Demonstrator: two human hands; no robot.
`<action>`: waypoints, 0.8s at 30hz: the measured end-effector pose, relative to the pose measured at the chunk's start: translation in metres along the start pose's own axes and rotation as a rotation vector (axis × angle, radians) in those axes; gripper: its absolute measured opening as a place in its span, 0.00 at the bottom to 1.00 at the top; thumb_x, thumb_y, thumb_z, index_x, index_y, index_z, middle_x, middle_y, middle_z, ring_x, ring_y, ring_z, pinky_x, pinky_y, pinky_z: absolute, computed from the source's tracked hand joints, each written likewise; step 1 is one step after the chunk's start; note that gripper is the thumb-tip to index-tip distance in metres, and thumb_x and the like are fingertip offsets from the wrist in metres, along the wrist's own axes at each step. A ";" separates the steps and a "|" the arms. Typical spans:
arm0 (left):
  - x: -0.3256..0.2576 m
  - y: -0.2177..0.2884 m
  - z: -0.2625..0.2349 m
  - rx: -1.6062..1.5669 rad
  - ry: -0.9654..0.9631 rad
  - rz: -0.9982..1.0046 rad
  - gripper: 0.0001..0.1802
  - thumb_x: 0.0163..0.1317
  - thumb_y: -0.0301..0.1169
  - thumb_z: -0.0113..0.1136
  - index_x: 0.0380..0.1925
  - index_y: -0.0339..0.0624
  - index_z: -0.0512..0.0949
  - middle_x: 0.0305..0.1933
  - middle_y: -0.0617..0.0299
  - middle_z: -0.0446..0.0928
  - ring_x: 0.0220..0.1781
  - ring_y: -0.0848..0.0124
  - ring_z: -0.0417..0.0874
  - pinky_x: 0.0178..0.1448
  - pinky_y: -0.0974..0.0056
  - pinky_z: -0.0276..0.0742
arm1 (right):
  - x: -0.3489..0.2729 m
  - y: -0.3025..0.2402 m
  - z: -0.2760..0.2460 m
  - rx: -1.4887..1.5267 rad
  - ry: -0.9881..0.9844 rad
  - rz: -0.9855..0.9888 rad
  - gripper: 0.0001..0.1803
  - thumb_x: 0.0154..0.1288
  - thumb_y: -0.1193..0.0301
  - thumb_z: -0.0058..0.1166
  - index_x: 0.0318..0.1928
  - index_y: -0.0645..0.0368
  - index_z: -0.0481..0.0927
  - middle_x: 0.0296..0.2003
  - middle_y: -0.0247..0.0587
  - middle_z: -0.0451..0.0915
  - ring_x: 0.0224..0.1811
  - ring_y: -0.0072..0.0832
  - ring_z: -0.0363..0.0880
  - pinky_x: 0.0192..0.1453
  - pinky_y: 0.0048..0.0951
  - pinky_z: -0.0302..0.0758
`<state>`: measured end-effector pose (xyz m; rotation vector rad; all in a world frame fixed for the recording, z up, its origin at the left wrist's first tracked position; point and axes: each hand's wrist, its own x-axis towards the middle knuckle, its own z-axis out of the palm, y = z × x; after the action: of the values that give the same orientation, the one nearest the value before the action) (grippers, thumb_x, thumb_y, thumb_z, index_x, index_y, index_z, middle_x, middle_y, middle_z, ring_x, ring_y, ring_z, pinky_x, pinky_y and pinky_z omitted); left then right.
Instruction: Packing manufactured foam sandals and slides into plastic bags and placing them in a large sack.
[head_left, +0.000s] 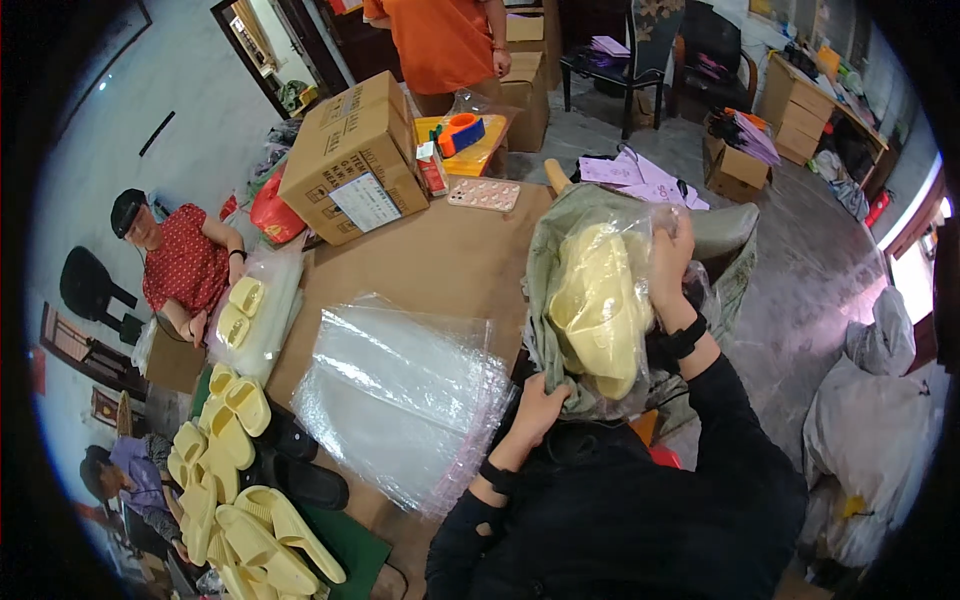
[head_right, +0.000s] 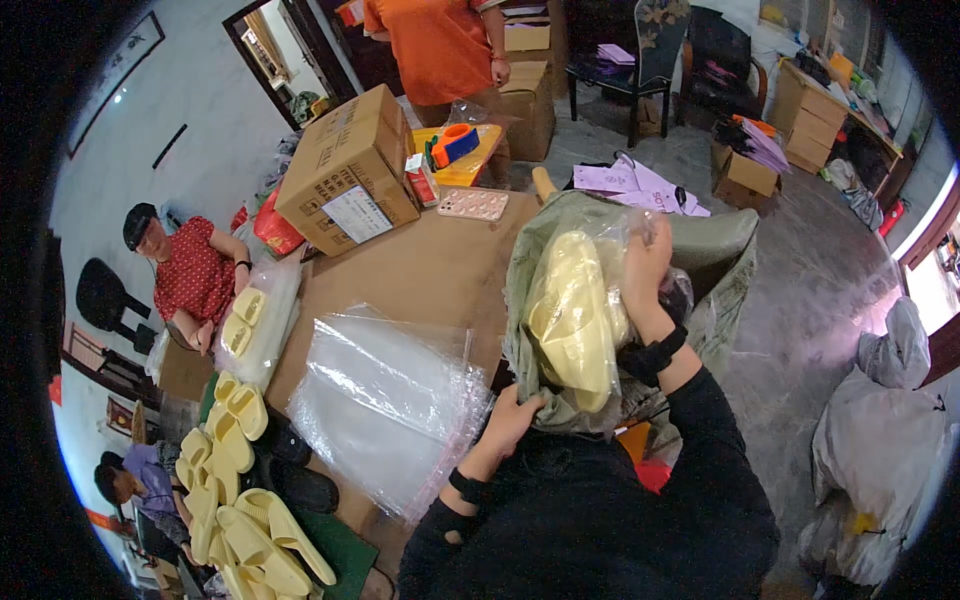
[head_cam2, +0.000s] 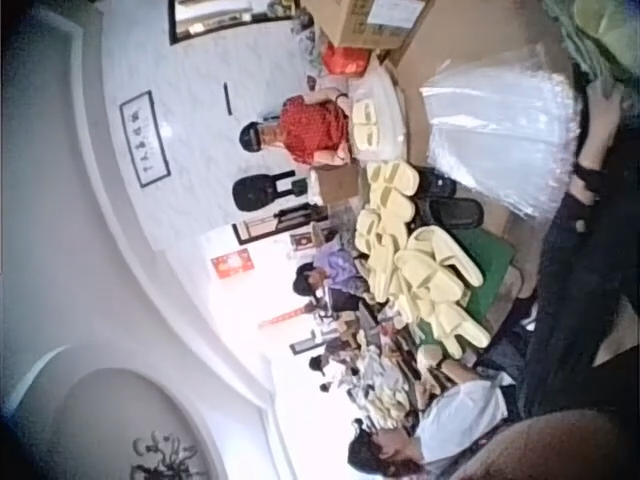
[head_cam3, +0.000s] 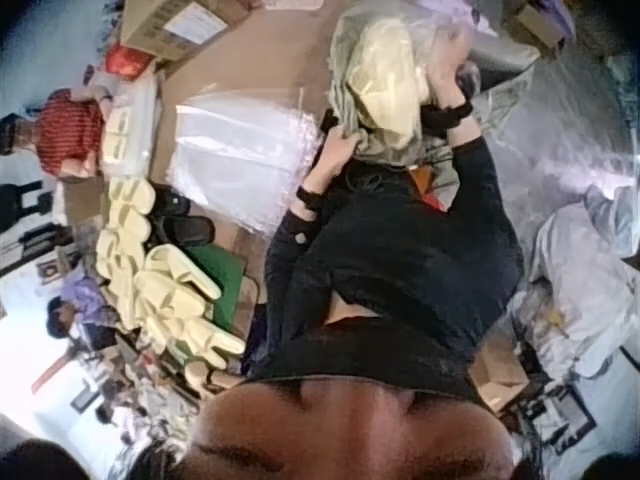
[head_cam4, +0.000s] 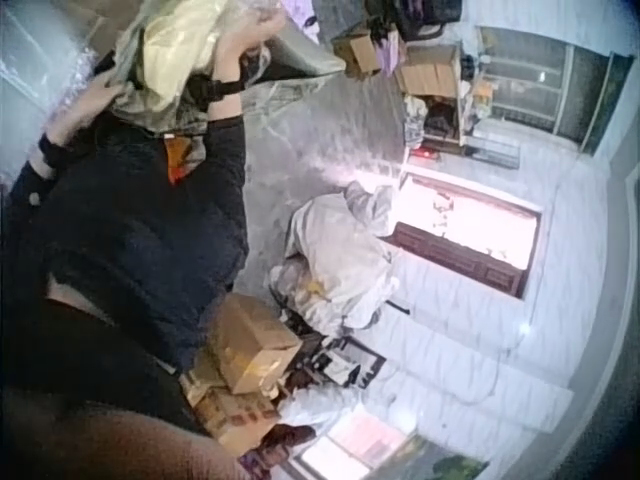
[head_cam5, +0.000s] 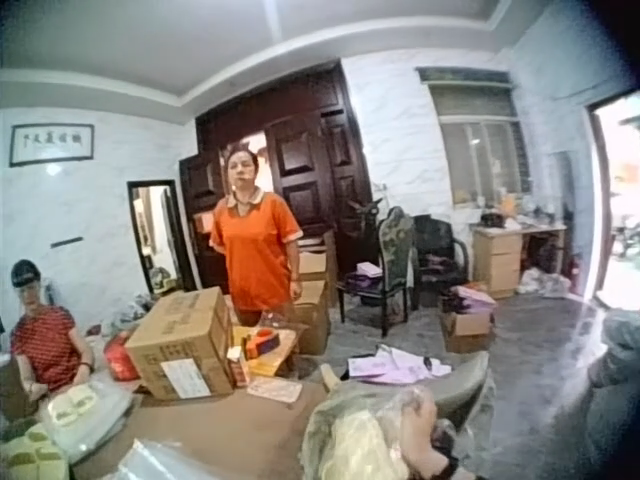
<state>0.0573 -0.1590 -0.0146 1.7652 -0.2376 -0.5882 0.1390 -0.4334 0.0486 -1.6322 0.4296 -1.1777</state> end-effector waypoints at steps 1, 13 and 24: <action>-0.002 0.020 0.003 -0.232 0.000 -0.112 0.16 0.56 0.26 0.55 0.45 0.32 0.74 0.45 0.58 0.76 0.45 0.69 0.76 0.51 0.67 0.69 | -0.007 -0.012 0.004 0.010 0.006 0.061 0.16 0.56 0.83 0.44 0.47 0.66 0.71 0.41 0.41 0.74 0.42 0.28 0.74 0.49 0.29 0.70; 0.002 0.048 -0.056 -0.791 0.103 -0.110 0.20 0.55 0.16 0.52 0.50 0.31 0.68 0.46 0.53 0.76 0.45 0.66 0.79 0.48 0.64 0.77 | -0.084 -0.096 -0.013 -0.393 -1.175 -0.257 0.39 0.49 0.57 0.64 0.60 0.58 0.63 0.55 0.57 0.65 0.59 0.52 0.62 0.61 0.41 0.62; 0.004 0.040 -0.064 -0.878 0.136 -0.086 0.20 0.54 0.14 0.52 0.49 0.30 0.67 0.42 0.52 0.76 0.40 0.64 0.81 0.42 0.62 0.80 | 0.047 -0.007 -0.083 -1.143 -1.707 0.202 0.34 0.37 0.48 0.67 0.43 0.59 0.80 0.38 0.50 0.81 0.40 0.41 0.80 0.41 0.37 0.73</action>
<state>0.0989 -0.1183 0.0332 0.9561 0.1802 -0.5184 0.0883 -0.5095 0.0765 -2.7241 0.0465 1.0564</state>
